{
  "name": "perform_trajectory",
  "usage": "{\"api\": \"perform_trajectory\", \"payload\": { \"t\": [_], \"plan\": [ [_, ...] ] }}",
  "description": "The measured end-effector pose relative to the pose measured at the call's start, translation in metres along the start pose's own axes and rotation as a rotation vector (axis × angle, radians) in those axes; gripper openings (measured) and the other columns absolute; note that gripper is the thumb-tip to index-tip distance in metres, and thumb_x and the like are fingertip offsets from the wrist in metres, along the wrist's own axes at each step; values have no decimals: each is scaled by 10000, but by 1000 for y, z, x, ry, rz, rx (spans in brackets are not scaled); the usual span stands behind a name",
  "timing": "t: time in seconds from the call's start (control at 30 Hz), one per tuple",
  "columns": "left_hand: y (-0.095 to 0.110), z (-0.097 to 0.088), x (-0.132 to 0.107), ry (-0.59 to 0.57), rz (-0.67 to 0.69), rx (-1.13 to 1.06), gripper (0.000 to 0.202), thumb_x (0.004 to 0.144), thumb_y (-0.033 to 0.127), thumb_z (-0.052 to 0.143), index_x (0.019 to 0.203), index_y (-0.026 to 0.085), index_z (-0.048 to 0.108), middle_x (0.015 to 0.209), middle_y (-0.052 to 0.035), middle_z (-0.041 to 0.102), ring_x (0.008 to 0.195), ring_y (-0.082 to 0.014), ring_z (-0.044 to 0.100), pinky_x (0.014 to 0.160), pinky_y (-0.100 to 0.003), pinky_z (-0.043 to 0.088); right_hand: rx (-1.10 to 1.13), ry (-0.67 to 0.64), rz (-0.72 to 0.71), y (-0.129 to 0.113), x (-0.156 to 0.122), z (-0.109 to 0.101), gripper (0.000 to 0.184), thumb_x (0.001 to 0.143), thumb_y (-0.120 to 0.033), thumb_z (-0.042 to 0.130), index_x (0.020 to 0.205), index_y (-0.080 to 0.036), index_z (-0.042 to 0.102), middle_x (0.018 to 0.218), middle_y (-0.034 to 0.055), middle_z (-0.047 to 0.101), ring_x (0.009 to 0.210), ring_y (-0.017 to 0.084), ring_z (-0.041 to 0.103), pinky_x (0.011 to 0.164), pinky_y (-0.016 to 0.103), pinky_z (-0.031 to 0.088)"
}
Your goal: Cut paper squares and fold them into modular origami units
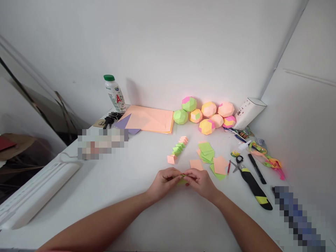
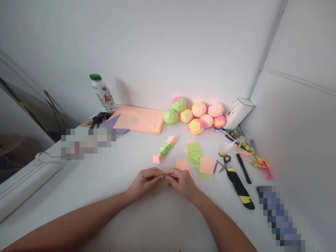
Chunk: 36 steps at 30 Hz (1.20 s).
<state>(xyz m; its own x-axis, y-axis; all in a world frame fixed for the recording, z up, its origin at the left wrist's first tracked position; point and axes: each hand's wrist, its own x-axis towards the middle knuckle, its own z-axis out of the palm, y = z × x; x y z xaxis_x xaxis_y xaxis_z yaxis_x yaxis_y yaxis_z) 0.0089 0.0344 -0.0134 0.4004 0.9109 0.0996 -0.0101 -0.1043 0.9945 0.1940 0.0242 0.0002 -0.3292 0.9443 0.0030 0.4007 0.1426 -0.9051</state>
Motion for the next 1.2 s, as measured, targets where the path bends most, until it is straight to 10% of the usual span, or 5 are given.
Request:
{"api": "perform_trajectory", "payload": {
  "t": [0.63, 0.93, 1.2],
  "plan": [
    [4, 2, 0, -96, -37, -28, 247, 802, 341, 578, 647, 149, 570, 735, -18, 531, 660, -127, 488, 605, -246, 389, 118, -42, 44, -6, 3, -4, 212, 791, -342, 602, 687, -158, 586, 609, -20, 507, 543, 96, 425, 495, 222, 344],
    [-5, 3, 4, 50, -169, -265, 262, 799, 407, 588, 744, 151, 604, 693, 4, 530, 563, -90, 426, 533, -224, 351, 360, -61, 139, -3, 4, -1, 277, 796, -417, 607, 862, -152, 560, 647, -6, 580, 592, 122, 558, 531, 234, 421],
    [0, 3, 1, -63, -182, -273, 267, 796, 403, 604, 767, 141, 563, 655, 10, 560, 589, -90, 485, 547, -210, 370, 488, -45, 78, 4, 6, -5, 261, 814, -376, 603, 897, -131, 632, 637, -7, 584, 508, 86, 520, 495, 229, 437]
  ]
}}
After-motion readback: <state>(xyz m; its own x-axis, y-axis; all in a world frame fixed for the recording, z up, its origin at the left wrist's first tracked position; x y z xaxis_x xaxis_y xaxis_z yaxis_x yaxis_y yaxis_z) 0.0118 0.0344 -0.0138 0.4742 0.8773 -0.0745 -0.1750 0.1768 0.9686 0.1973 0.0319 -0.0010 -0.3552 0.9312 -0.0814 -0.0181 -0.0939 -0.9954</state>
